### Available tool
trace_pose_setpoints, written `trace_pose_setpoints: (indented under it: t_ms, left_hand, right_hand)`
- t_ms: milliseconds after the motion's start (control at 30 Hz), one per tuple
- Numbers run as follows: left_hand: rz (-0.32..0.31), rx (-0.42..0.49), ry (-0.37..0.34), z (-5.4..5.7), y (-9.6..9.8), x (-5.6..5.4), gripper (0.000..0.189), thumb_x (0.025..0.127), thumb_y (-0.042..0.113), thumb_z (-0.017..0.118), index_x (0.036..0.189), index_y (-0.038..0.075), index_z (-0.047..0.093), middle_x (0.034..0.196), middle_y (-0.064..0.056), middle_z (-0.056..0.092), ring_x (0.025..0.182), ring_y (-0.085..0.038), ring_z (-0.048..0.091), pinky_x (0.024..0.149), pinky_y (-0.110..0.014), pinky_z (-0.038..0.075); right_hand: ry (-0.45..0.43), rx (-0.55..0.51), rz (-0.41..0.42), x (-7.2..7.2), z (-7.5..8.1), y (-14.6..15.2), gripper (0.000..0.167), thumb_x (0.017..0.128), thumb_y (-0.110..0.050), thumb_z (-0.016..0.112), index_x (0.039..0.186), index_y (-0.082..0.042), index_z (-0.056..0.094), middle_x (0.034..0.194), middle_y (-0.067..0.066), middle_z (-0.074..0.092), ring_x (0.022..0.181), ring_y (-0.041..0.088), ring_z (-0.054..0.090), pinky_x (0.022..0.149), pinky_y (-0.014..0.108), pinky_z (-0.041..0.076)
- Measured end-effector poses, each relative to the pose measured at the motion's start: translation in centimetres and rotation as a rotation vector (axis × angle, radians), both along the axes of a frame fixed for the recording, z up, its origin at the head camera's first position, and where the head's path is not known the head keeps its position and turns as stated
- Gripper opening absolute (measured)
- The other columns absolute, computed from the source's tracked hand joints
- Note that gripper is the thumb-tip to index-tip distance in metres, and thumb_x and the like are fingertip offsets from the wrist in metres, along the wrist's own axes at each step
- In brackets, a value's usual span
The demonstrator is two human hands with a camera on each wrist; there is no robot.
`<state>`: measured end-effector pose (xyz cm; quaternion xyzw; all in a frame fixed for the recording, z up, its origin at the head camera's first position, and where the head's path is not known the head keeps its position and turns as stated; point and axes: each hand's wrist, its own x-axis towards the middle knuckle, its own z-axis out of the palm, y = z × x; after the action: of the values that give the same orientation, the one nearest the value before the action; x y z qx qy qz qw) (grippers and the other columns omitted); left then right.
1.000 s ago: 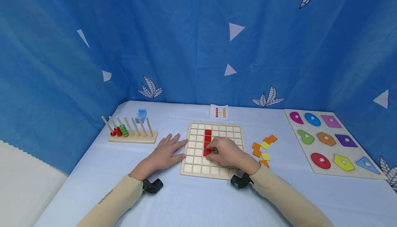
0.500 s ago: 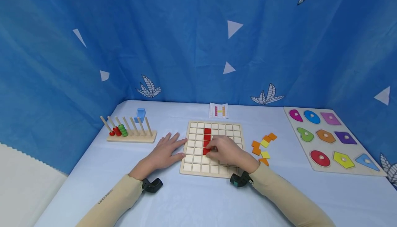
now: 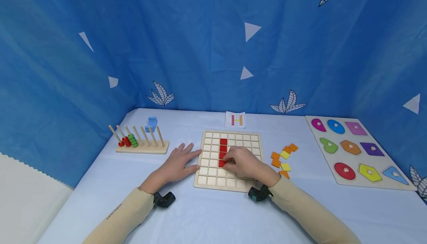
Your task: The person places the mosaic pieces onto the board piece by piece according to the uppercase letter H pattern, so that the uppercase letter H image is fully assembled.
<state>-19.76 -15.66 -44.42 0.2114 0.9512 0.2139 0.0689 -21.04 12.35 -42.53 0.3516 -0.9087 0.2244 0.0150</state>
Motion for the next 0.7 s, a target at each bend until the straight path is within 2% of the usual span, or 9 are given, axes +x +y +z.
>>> trace_pose_setpoints:
  t_ms: [267,500,700]
  left_hand:
    - [0.0,-0.002,0.001,0.0,-0.1,0.1,0.06,0.101,0.042,0.059,0.155,0.02,0.046,0.167,-0.021,0.028,0.156,-0.051,0.015,0.123,-0.07,0.015]
    - [0.008,0.005,0.001,0.0,-0.1,0.1,0.06,0.1,0.043,0.06,0.154,0.021,0.047,0.167,-0.021,0.029,0.156,-0.051,0.015,0.123,-0.07,0.014]
    - [0.002,0.002,0.008,-0.2,0.0,0.0,0.06,0.101,0.043,0.06,0.154,0.021,0.047,0.166,-0.021,0.029,0.155,-0.052,0.016,0.123,-0.071,0.015]
  right_hand:
    - [-0.004,-0.028,0.032,0.3,0.8,1.3,0.016,0.088,-0.017,0.08,0.102,-0.008,0.08,0.093,0.0,0.074,0.082,0.011,0.064,0.074,0.022,0.056]
    - [0.006,-0.034,0.006,0.5,1.2,3.5,0.018,0.087,-0.016,0.081,0.102,-0.005,0.08,0.091,0.003,0.072,0.071,0.005,0.054,0.063,0.018,0.048]
    - [-0.017,-0.001,-0.068,0.9,1.8,5.2,0.022,0.086,-0.017,0.082,0.104,-0.005,0.08,0.091,0.001,0.071,0.073,0.005,0.053,0.063,0.018,0.049]
